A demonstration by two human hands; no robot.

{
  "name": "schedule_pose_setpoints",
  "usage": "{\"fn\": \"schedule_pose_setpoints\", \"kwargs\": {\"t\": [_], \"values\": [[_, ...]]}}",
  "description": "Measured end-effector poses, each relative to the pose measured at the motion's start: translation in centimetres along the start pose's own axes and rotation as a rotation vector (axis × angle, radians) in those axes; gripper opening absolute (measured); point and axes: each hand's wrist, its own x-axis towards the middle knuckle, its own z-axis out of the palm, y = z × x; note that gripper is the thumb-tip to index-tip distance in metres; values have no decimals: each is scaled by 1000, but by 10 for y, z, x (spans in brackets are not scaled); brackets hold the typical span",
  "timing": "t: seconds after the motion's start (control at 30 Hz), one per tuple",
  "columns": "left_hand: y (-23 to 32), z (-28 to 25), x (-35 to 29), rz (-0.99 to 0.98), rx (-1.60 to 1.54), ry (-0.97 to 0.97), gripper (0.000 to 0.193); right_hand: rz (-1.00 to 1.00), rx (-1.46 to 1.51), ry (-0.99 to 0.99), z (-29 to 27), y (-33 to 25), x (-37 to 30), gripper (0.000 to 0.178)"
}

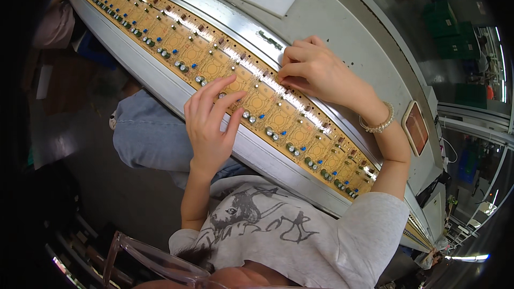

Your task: Placing small electronic components into a component strip for manual assembly.

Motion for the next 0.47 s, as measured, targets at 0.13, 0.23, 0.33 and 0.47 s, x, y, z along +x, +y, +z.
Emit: {"fn": "schedule_pose_setpoints", "kwargs": {"t": [0.13,0.23,0.33,0.47], "values": [[-1,1,0,-7,5,9,29,-47,-73,12,-2,-5,1,10],[-2,1,0,-6,6,13,29,-68,-102,3,-4,-6,1,10],[-3,1,1,-1,8,17,29,-89,-113,-37,-7,-6,1,9],[-3,0,1,-5,1,17,28,-188,-397,-78,-8,-13,3,3]]}}
